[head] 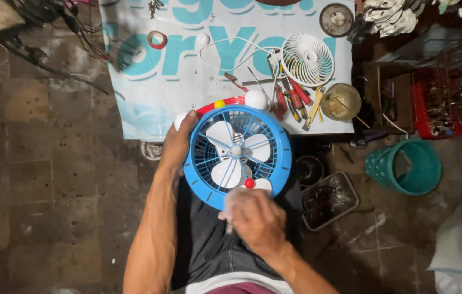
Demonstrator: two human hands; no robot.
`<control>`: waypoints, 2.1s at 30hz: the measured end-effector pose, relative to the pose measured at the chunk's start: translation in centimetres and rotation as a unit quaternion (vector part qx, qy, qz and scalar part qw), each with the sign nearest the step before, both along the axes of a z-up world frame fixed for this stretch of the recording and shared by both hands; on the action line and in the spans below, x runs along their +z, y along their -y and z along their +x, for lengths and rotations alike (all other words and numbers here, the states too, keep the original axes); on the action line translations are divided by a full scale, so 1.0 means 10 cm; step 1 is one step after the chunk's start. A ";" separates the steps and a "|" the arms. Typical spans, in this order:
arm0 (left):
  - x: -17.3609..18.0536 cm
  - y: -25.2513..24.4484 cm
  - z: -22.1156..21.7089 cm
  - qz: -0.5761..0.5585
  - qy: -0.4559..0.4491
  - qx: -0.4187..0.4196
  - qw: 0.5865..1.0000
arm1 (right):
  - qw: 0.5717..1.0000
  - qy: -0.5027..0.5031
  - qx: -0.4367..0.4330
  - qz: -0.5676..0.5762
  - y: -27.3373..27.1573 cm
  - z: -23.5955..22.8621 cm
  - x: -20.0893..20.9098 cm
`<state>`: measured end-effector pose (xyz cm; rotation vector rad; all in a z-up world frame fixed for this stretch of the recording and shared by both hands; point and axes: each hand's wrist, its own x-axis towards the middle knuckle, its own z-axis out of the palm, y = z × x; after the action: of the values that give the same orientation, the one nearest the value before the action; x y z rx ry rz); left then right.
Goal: The person uses a screwdriver to loosen screws on a blue portable fan, then wipes the fan blades and casing with a cloth. The person continues to wipe the fan thoroughly, focusing on the front grill and the sides.
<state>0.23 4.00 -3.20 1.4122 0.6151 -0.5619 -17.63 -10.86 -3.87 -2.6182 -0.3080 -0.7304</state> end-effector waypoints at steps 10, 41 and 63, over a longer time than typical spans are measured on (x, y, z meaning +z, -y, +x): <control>-0.24 0.01 0.03 -0.088 -0.020 -0.003 0.996 | 0.944 -0.106 -0.150 0.273 0.49 -0.20 -0.23; -0.74 -0.11 -0.10 0.073 0.122 -0.012 0.990 | 0.932 -0.285 -0.055 0.217 1.05 0.95 -0.06; -1.02 -0.22 -0.16 -0.072 0.248 -0.026 0.966 | 0.954 -0.296 0.010 0.037 1.45 0.80 -0.21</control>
<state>-1.35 6.24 -13.39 1.3648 0.1322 -0.2671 -9.66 -25.37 -5.94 -2.6070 -0.1220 0.0695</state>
